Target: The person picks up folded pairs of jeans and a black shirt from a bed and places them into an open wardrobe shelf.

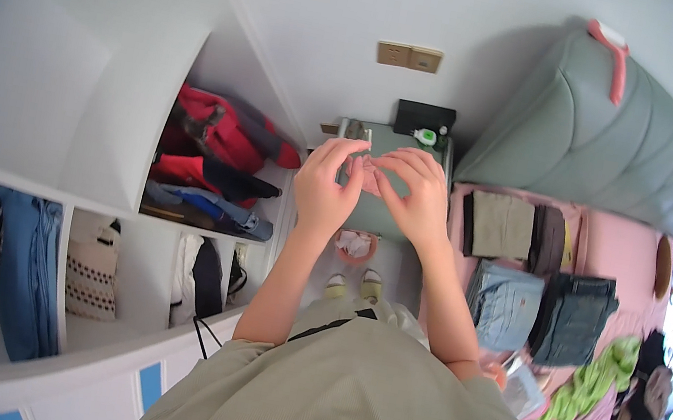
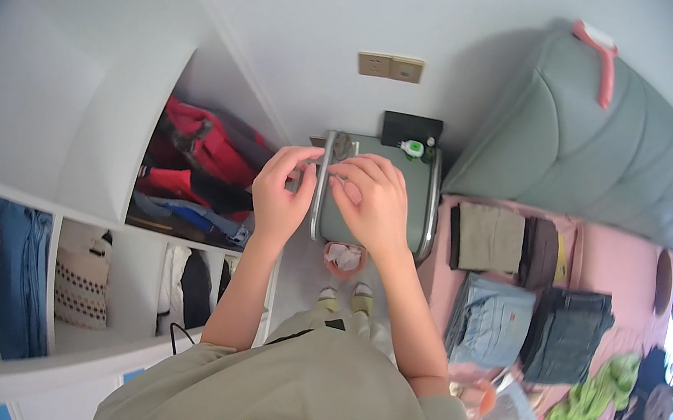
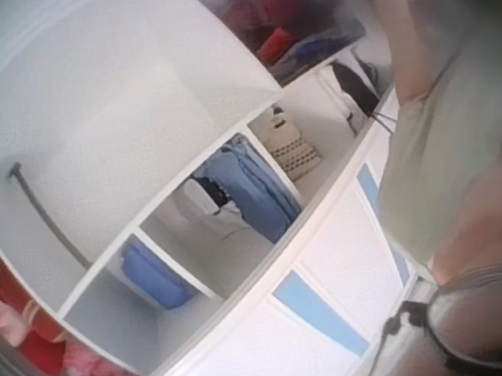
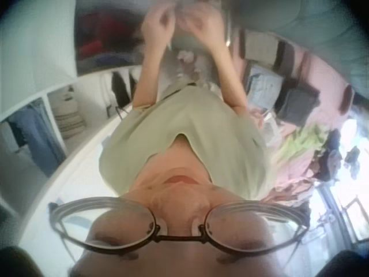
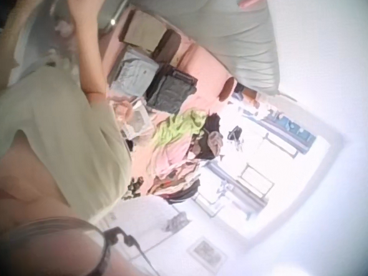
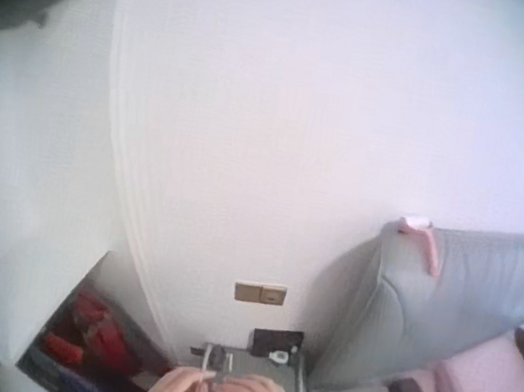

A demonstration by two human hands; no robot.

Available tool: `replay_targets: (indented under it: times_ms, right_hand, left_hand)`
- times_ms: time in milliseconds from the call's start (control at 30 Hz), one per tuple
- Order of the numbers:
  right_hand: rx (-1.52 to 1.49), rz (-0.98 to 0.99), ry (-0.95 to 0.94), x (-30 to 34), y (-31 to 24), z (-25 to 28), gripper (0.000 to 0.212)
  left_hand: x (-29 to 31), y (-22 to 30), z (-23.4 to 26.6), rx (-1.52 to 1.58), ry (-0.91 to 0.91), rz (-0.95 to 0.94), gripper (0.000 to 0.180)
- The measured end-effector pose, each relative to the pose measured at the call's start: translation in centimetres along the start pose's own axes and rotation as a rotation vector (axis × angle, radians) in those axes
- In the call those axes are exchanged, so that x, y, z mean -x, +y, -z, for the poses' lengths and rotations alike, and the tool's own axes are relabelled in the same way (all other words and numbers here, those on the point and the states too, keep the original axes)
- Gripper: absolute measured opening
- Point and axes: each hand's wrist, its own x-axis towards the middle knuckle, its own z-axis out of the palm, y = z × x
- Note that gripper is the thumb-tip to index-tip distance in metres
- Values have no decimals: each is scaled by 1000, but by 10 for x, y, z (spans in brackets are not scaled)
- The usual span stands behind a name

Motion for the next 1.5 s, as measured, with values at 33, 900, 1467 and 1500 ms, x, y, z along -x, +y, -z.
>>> replay_targets:
  times_ms: [33,900,1467,1500]
  right_hand:
    - [22,-25,17,6,-1,2,14]
    - [398,-664,274,197,-14,51,8]
    - [416,-862,207,348,69,188,10]
    - [409,-871,206,357,76,195,10]
  left_hand:
    - [0,0,-3,23,-34,-14,19]
    - [94,27,-99,302,-713,-255,20]
    - [224,73,-230,325,-973,143,19]
    - [233,74,-238,310,-1001,169,19]
